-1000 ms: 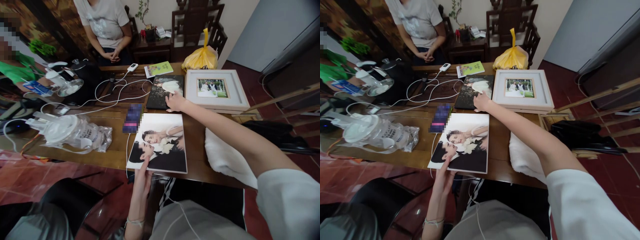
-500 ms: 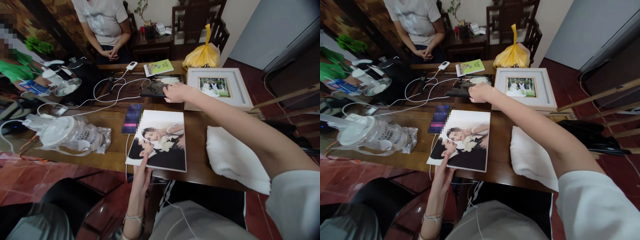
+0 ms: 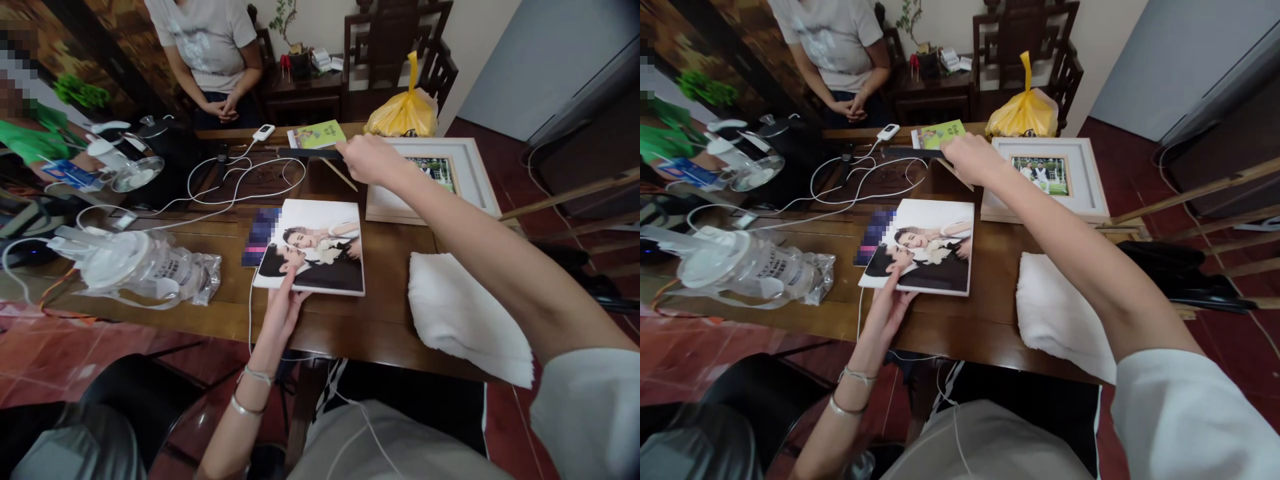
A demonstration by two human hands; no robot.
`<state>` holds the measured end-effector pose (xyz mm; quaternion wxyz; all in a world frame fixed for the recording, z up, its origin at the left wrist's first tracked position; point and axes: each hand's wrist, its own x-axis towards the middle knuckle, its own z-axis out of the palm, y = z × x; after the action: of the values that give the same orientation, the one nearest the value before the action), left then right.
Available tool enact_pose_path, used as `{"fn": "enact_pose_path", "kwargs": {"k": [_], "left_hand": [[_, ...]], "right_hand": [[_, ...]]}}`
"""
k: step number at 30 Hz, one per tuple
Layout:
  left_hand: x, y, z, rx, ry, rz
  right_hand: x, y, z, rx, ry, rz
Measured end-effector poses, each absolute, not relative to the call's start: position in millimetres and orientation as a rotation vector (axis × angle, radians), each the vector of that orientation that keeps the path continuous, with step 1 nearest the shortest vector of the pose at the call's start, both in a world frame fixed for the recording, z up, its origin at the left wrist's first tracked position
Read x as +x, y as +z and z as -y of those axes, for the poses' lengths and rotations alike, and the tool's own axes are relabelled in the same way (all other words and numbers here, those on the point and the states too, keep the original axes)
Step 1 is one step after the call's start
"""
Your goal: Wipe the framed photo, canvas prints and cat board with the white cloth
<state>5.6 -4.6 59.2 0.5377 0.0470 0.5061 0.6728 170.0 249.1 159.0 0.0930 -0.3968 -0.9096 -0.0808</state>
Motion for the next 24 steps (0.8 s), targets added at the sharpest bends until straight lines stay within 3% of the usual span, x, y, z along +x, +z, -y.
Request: {"fn": "enact_pose_path", "kwargs": {"k": [10, 16, 24], "left_hand": [[9.6, 64.2, -66.5, 0.370, 1.500, -0.994], [21.7, 49.7, -118.4, 0.419, 1.383, -1.344], [11.7, 45.1, -153.7, 0.518, 1.214, -1.448]], "right_hand": [[219.8, 187.0, -203.2, -1.080, -0.197, 2.546], [232.4, 198.3, -175.0, -1.087, -0.222, 2.533], [250.0, 197.0, -128.0, -0.966, -0.185, 2.519]]}}
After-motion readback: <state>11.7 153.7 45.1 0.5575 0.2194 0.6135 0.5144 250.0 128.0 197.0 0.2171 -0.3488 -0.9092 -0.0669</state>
